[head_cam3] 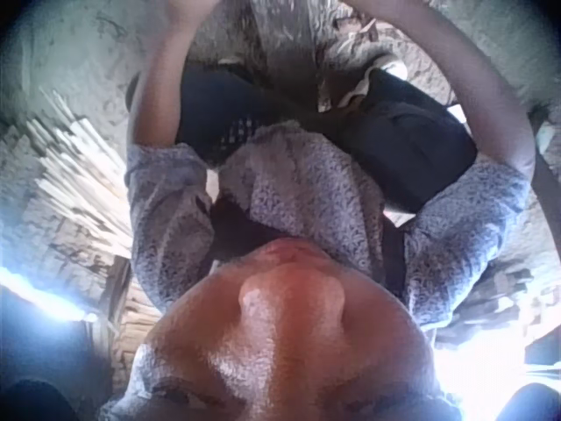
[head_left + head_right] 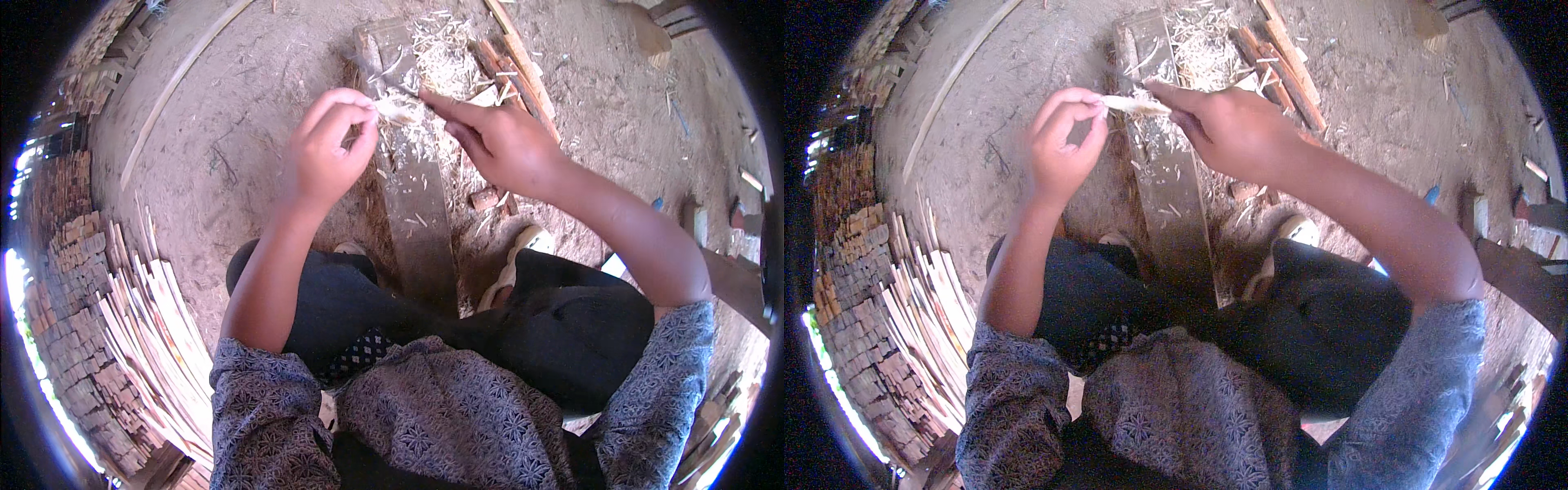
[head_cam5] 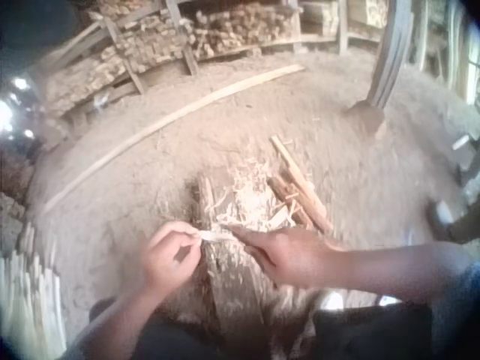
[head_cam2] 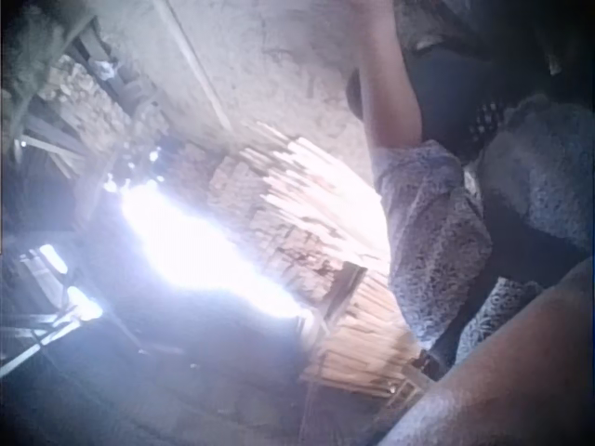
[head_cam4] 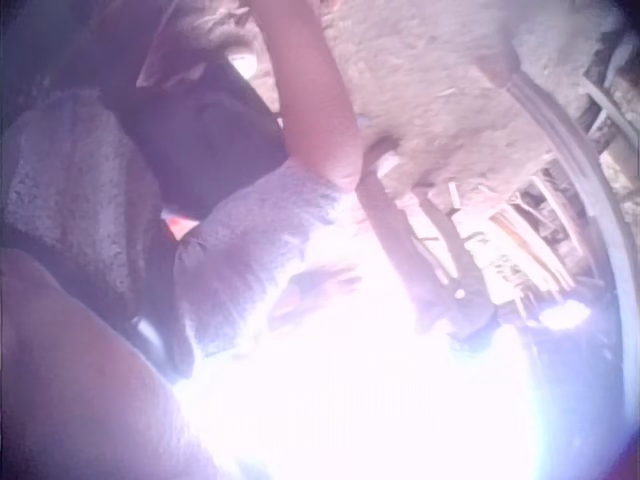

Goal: The person sits on the ground and uses a knife to carve a small piece of wood, repeatedly shaving off thin strips. The person rotates the wood to work on different sides and continues the carving process throughout the clip.

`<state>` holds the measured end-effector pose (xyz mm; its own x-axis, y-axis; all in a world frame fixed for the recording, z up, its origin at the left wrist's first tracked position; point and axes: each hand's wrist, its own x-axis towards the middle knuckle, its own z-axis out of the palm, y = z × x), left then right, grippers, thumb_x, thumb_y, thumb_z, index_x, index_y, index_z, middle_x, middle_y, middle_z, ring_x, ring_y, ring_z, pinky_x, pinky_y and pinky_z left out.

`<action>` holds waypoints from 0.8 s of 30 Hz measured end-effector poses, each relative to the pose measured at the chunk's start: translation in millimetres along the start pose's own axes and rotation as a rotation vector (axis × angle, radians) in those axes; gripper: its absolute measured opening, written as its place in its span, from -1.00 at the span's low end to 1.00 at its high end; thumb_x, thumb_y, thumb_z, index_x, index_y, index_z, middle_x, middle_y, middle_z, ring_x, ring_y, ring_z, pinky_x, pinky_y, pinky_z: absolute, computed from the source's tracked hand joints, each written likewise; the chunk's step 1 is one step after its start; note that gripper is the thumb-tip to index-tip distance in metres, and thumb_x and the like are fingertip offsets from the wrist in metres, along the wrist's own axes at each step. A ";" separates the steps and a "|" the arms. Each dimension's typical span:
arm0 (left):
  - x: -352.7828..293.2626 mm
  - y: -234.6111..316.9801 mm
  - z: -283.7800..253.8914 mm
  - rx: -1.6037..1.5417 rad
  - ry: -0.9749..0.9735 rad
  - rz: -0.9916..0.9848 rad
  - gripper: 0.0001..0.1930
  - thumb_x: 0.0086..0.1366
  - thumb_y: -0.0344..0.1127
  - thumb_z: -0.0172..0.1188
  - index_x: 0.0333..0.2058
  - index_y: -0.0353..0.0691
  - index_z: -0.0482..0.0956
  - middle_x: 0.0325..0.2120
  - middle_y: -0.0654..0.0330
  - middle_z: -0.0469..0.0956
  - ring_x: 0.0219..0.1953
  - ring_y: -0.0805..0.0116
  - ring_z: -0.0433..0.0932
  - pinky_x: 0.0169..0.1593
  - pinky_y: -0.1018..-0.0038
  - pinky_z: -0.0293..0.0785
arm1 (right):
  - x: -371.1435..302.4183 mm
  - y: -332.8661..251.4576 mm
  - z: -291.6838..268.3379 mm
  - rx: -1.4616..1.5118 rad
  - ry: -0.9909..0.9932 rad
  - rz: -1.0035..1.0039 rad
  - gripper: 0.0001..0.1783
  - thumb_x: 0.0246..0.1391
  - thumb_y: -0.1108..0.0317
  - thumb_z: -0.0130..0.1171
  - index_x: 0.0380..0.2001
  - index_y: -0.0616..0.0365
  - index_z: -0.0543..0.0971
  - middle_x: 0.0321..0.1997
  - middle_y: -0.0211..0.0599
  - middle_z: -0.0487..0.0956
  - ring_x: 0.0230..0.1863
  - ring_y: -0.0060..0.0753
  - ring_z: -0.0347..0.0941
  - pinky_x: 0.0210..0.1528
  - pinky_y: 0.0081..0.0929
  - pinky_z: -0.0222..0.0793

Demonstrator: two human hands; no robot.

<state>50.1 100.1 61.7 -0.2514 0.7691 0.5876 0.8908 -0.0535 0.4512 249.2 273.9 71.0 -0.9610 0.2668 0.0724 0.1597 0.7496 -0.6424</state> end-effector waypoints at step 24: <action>1.8 4.3 -10.9 -0.040 -0.112 -0.107 -0.89 0.24 -0.47 0.36 -0.25 -0.22 0.67 -0.17 0.17 0.66 -0.18 0.16 0.71 -0.15 0.34 0.66 | 0.7 -1.2 -21.7 0.050 -0.326 0.197 -0.47 0.47 0.32 -0.04 0.42 0.18 0.30 -0.17 0.04 0.65 -0.12 0.06 0.64 0.01 -0.09 0.48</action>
<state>49.3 94.3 72.0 -0.2981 0.8376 0.4577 0.8451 0.0087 0.5345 253.2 286.3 88.5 -0.9355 0.1905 -0.2976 0.3454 0.6701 -0.6570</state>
